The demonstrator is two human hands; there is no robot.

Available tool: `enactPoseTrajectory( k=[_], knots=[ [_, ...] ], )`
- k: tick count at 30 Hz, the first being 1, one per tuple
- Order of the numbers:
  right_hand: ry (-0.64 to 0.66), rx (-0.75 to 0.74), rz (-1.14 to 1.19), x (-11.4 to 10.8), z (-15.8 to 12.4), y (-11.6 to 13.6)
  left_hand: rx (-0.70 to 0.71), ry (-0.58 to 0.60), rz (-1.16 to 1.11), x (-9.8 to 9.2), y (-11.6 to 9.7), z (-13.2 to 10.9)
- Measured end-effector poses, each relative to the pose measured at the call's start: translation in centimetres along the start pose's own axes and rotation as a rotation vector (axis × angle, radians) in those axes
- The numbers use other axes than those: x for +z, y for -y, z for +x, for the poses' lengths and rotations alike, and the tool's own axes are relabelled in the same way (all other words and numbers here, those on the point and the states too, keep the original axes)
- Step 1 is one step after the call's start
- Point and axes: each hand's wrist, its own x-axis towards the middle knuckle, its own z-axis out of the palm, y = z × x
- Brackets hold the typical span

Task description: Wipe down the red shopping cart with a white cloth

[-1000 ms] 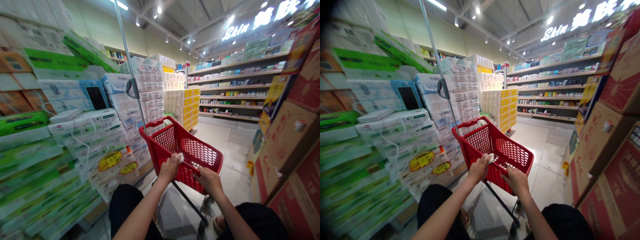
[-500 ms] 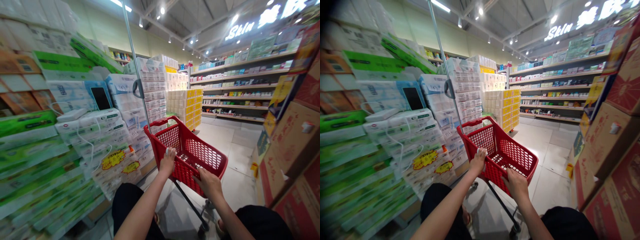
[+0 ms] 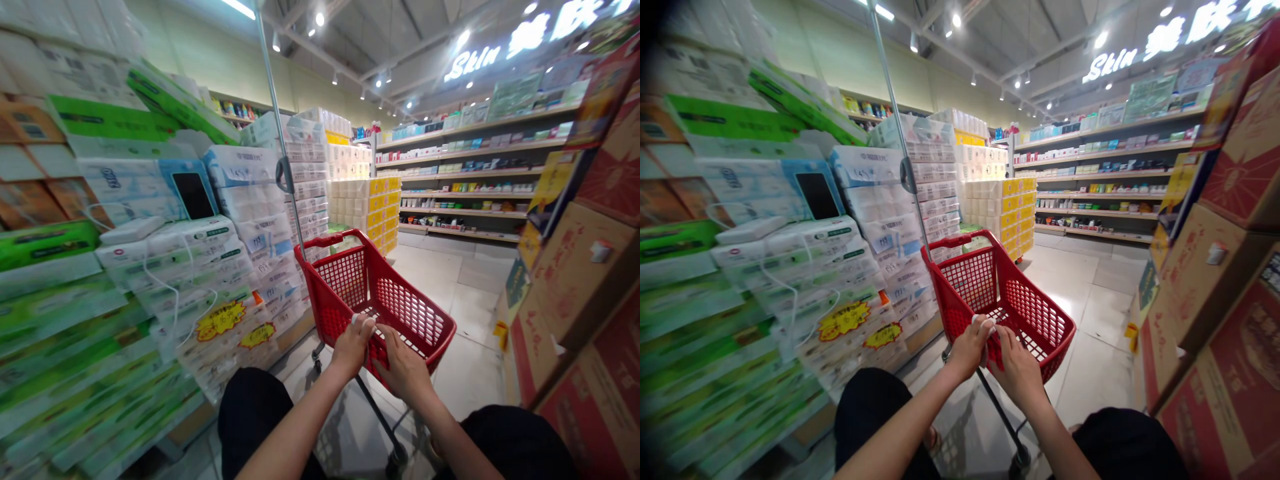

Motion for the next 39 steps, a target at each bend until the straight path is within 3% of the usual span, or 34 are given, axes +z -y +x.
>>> enactPoseTrajectory(
  k=[3,6,9,12,16,22,24,31,39],
  knots=[
    [0.133,-0.079,-0.032,-1.4,0.0,-2.3,0.033,0.036,0.032,-1.0,1.6,0.7],
    [0.245,-0.138,-0.087,-2.3,0.7,-4.7,-0.021,0.069,0.049,-1.3,2.7,1.9],
    [0.321,-0.104,-0.152,-1.7,1.9,-5.9,-0.092,0.112,0.042,-1.2,2.9,3.1],
    [0.317,-0.069,-0.226,-0.2,2.9,-5.8,-0.140,0.116,0.049,-0.9,2.4,3.5],
    [0.267,-0.080,-0.251,1.0,3.1,-4.6,-0.139,0.047,0.083,0.3,0.4,1.7],
    [0.249,-0.020,-0.206,1.2,2.4,-2.1,0.005,-0.058,0.034,2.5,-2.9,-3.2],
    [0.251,-0.006,-0.200,1.4,2.2,-1.0,0.045,-0.050,0.023,2.2,-2.2,-4.1],
    [0.274,0.024,-0.194,1.8,1.3,2.8,0.171,0.033,0.041,-0.7,3.0,-5.0],
    [0.397,-0.005,-0.267,0.6,0.9,5.1,0.023,0.039,-0.009,-2.8,6.0,-2.9]
  ],
)
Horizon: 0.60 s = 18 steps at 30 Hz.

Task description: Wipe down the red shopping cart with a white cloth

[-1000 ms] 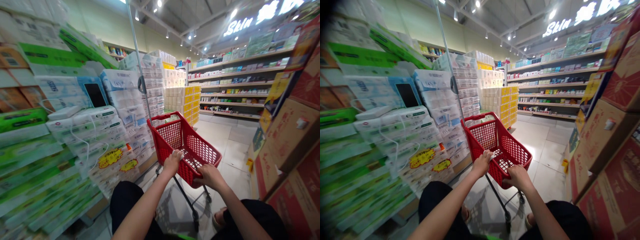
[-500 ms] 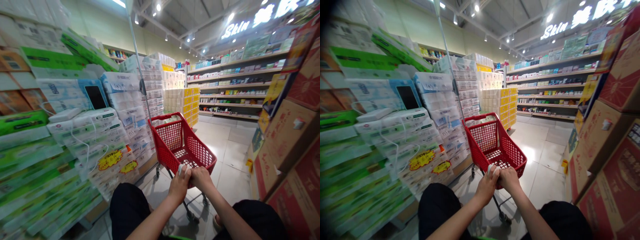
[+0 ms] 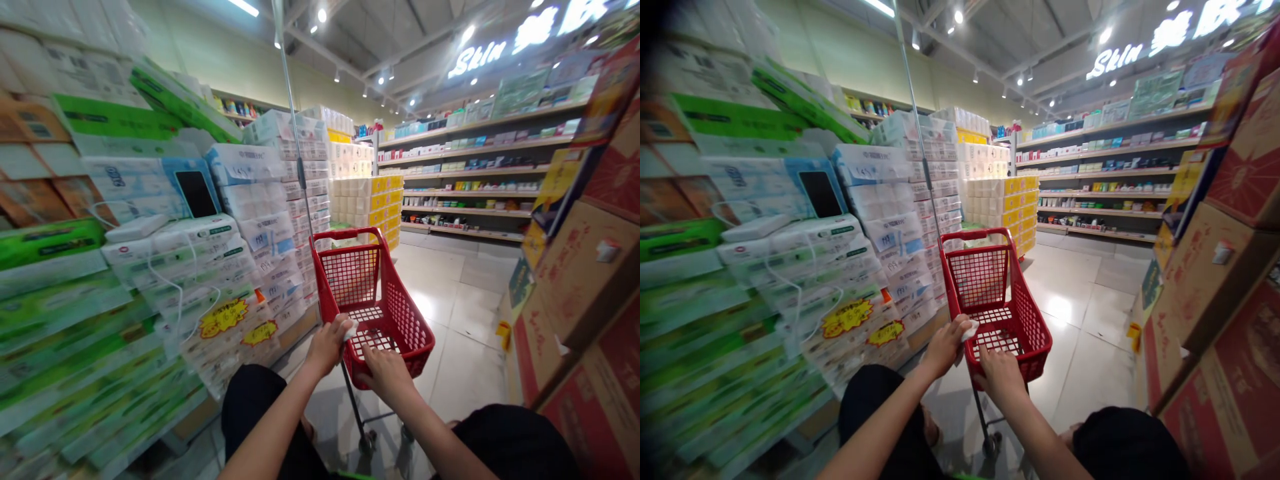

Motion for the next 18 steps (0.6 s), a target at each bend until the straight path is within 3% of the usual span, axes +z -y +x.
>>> enactPoseTrajectory(
  k=[4,9,12,15,18],
  knots=[
    [0.004,-0.078,0.096,-0.1,-0.4,-1.0,-0.048,0.018,-0.017,-0.4,0.7,1.3],
    [-0.140,-0.175,0.138,-0.6,-0.8,-6.5,-0.102,0.034,-0.065,-0.2,0.9,2.3],
    [-0.102,-0.123,0.089,-0.7,-0.6,-9.3,-0.114,0.020,-0.116,-0.1,0.7,2.8],
    [-0.021,-0.031,0.038,-0.1,-0.3,-10.0,-0.101,-0.024,-0.141,-0.1,0.0,2.5],
    [-0.034,-0.003,0.015,0.5,-0.2,-9.5,-0.100,-0.065,-0.116,-0.1,-1.2,1.0]
  ],
)
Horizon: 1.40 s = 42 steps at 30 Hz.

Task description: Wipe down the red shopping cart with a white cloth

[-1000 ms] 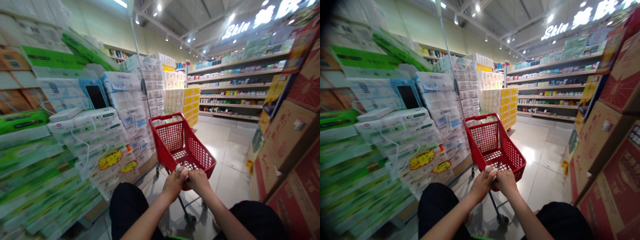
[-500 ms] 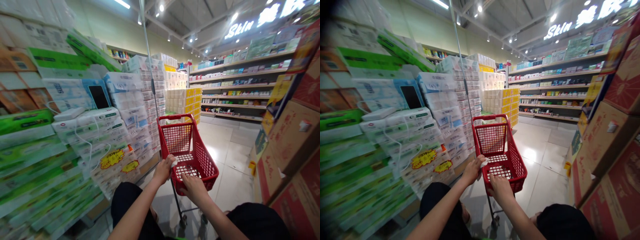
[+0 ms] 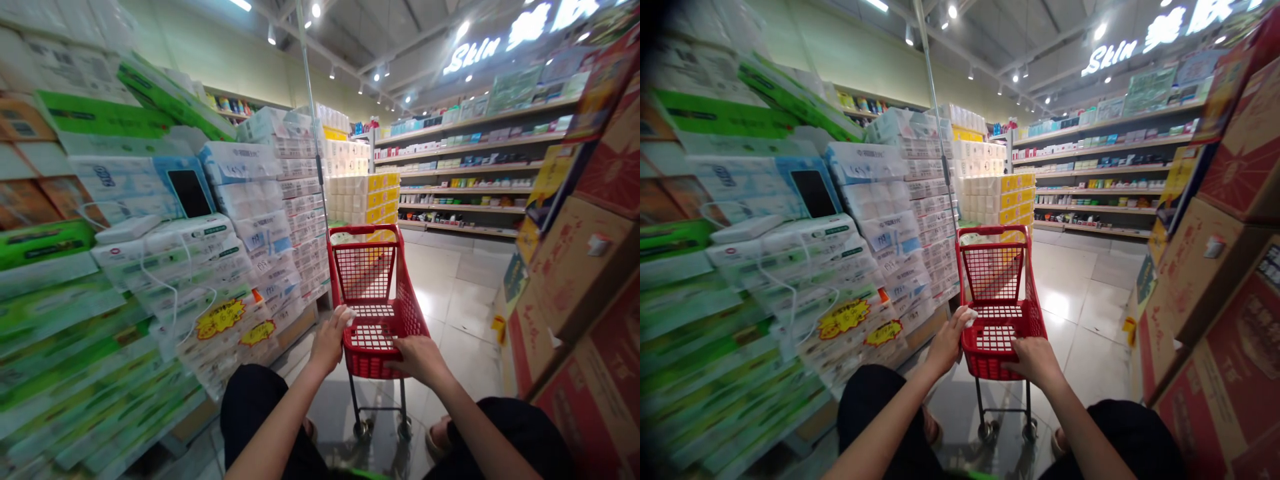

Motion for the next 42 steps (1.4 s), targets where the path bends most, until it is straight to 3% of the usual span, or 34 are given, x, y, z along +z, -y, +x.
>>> enactPoseTrajectory(
  k=[8,12,18,22,25,30,33,36,39,42],
  knots=[
    [-0.025,0.005,-0.019,0.3,-0.1,1.5,-0.032,0.019,0.211,1.2,-4.0,-6.0],
    [-0.035,0.014,-0.020,0.5,0.2,2.7,-0.089,0.030,0.278,2.5,-6.5,-5.7],
    [-0.050,0.028,0.012,0.6,0.9,4.1,-0.007,0.066,0.207,4.0,-10.0,-3.7],
    [-0.063,0.023,0.016,0.3,1.0,4.2,0.086,0.070,0.230,3.8,-9.2,-3.9],
    [-0.067,0.025,0.028,0.3,0.9,4.1,0.134,0.053,0.281,2.7,-6.4,-4.6],
    [-0.069,0.030,0.001,0.8,1.0,4.2,0.068,0.002,0.347,0.5,-0.7,-5.5],
    [-0.078,0.026,-0.008,1.0,1.1,4.2,0.043,-0.015,0.363,0.0,0.7,-5.6],
    [-0.078,0.037,-0.015,1.0,1.1,4.3,-0.001,-0.009,0.351,0.6,-0.4,-5.4],
    [-0.071,0.043,-0.011,0.8,1.2,4.2,-0.053,0.007,0.327,2.2,-3.3,-5.0],
    [-0.070,0.046,0.007,0.5,1.2,4.2,-0.016,0.046,0.255,3.8,-6.8,-4.3]
  ],
)
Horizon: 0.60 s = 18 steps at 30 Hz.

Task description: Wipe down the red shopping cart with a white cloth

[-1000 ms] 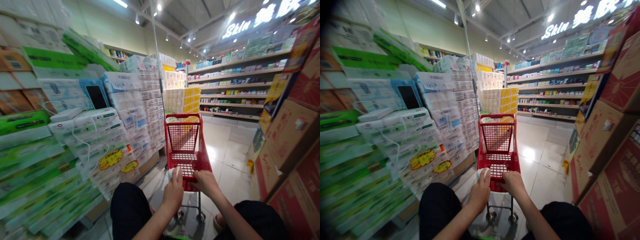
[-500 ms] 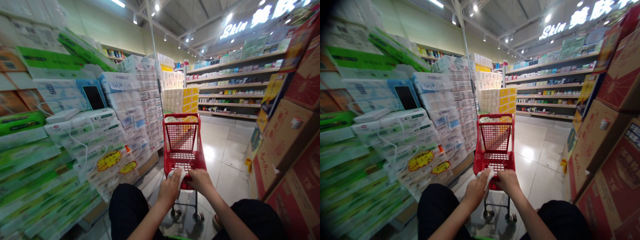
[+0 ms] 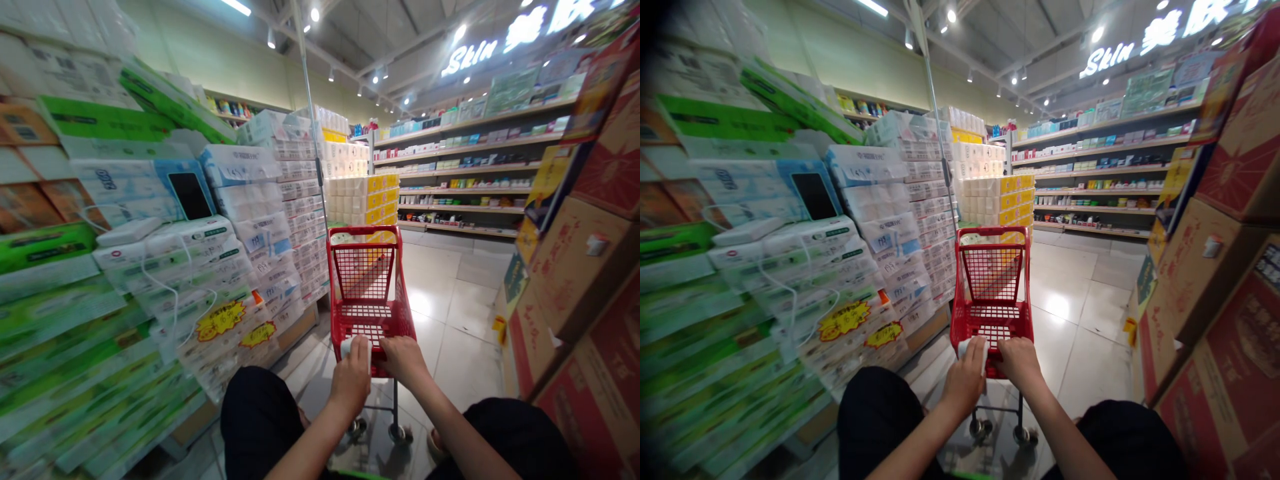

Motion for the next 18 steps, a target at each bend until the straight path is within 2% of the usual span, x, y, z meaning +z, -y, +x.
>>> enactPoseTrajectory(
  k=[3,6,9,14,16,18],
  knots=[
    [-0.002,0.004,0.012,-0.2,0.0,-0.1,0.056,0.008,-0.072,0.2,-2.5,0.7],
    [-0.005,0.001,0.014,-0.3,0.0,-0.1,0.113,0.016,-0.082,-0.2,-2.3,0.8],
    [-0.001,0.002,0.015,-0.1,0.0,0.0,0.164,0.018,-0.026,-0.9,0.5,0.1],
    [-0.008,-0.016,-0.004,0.5,0.1,0.5,0.057,-0.067,0.041,-2.3,6.9,-1.6],
    [-0.014,-0.022,-0.003,0.8,0.1,0.8,0.041,-0.082,0.036,-2.3,8.1,-1.9],
    [-0.016,-0.017,0.001,1.0,0.1,1.1,0.009,-0.081,0.028,-1.9,7.9,-1.9]
  ],
)
